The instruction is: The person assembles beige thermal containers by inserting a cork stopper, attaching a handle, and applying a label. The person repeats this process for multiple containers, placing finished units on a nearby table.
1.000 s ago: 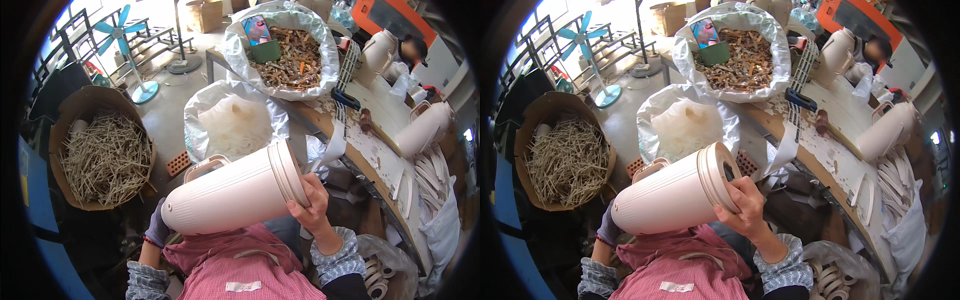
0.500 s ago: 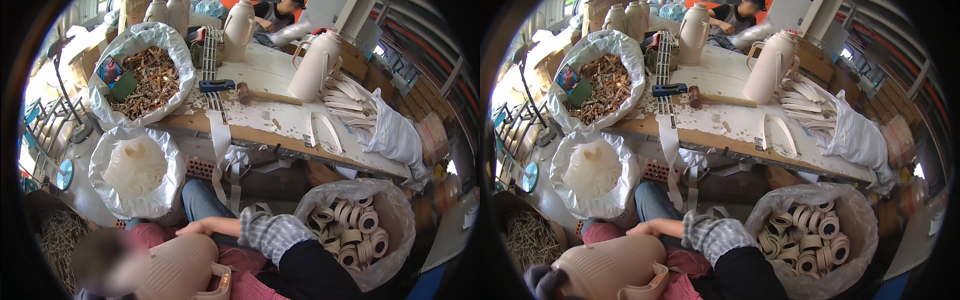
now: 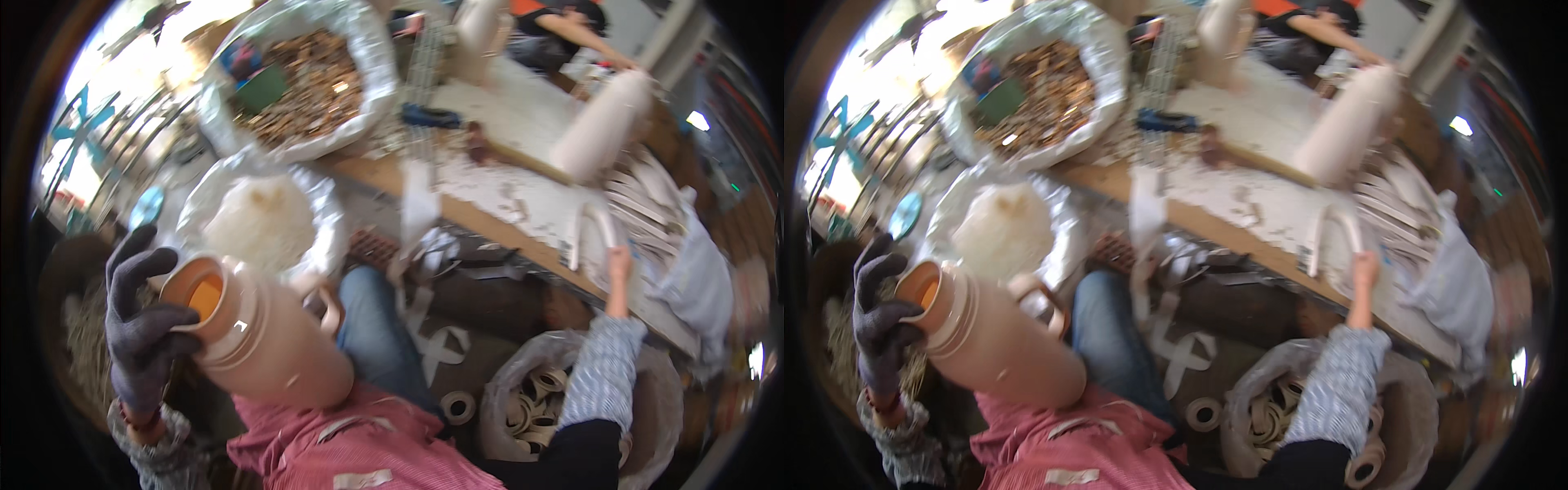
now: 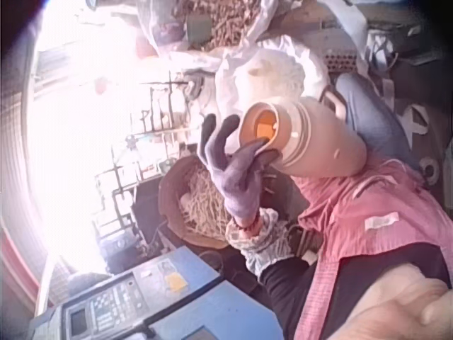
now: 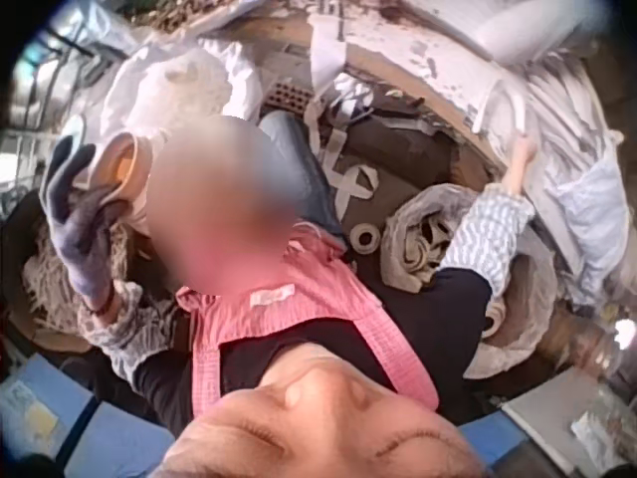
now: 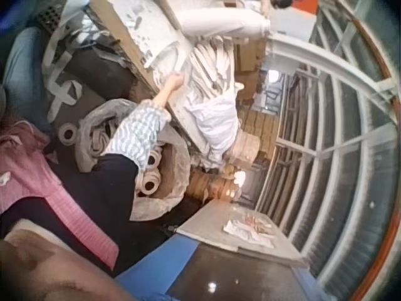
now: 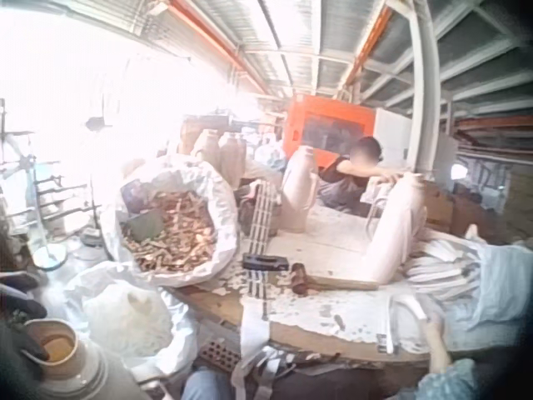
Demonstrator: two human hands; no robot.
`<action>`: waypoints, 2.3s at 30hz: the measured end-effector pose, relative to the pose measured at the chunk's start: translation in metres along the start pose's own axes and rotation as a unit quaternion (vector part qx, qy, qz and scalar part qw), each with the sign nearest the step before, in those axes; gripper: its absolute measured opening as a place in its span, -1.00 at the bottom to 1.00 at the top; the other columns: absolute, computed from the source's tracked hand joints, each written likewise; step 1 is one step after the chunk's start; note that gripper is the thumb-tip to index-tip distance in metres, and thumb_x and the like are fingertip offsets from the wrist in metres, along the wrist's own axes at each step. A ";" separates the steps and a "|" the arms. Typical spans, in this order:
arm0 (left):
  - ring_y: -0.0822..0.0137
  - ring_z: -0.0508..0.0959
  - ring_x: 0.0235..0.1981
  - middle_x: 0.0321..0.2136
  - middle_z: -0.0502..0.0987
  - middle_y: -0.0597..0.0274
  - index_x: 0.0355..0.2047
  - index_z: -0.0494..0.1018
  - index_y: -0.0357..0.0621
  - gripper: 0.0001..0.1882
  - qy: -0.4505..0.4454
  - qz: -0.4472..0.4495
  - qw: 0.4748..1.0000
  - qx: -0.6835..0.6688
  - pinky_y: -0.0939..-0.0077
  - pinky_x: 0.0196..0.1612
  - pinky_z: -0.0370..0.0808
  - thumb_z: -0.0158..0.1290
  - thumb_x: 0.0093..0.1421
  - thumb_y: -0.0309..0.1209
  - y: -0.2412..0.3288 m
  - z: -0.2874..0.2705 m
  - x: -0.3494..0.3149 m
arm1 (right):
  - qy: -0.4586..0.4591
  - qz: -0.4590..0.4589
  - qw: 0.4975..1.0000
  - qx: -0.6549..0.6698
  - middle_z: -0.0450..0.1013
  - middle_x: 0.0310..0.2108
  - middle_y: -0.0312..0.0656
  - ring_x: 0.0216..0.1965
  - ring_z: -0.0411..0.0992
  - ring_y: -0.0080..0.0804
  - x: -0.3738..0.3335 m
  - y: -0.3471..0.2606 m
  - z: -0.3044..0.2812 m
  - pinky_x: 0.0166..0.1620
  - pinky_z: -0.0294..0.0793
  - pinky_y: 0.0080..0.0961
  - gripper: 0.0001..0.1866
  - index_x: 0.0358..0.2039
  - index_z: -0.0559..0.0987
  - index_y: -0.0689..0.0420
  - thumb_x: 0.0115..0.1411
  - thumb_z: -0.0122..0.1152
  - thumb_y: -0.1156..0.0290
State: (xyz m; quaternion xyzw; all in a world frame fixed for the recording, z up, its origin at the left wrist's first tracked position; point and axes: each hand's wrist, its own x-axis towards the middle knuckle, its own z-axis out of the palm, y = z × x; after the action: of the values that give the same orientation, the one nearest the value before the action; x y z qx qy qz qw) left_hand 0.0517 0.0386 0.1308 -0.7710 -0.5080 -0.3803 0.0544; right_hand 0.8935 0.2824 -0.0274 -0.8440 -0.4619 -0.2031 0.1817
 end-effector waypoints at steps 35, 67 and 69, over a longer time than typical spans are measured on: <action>0.29 0.50 -0.08 -0.10 0.47 0.15 0.12 0.24 -0.40 -0.30 0.059 -0.302 0.951 0.014 0.36 -0.03 0.50 0.23 0.07 -0.26 0.058 -0.004 -0.141 | -0.641 -0.058 0.361 0.675 0.31 -0.59 -0.27 -0.58 0.20 -0.64 -0.461 -0.420 -0.250 -0.45 0.22 -0.70 -0.66 0.06 0.35 0.27 0.30 -0.09 0.45; 0.24 0.45 -0.05 -0.07 0.43 0.08 0.04 0.36 -0.26 -0.69 0.207 -0.409 0.798 -0.390 0.40 0.01 0.43 -0.15 0.37 -0.38 0.084 0.081 -0.168 | -0.621 -0.133 0.394 0.664 0.31 -0.49 -0.33 -0.43 0.25 -0.62 -0.467 -0.414 -0.244 -0.34 0.26 -0.68 -0.62 -0.11 0.43 0.21 0.41 -0.14 0.13; 0.37 0.43 -0.05 -0.09 0.43 0.20 0.04 0.35 -0.23 -0.64 0.222 -0.423 0.752 -0.455 0.47 0.03 0.40 -0.16 0.39 -0.23 0.078 0.081 -0.171 | -0.626 -0.101 0.383 0.672 0.31 -0.49 -0.32 -0.42 0.27 -0.60 -0.470 -0.413 -0.242 -0.30 0.31 -0.67 -0.53 -0.10 0.43 0.23 0.43 -0.27 0.06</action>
State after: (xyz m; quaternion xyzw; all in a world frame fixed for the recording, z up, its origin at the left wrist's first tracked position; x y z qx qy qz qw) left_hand 0.1256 -0.0876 -0.0124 -0.3049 -0.5228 -0.7113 -0.3575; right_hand 0.2677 0.0407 -0.0116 -0.2811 -0.5124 0.7424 0.3275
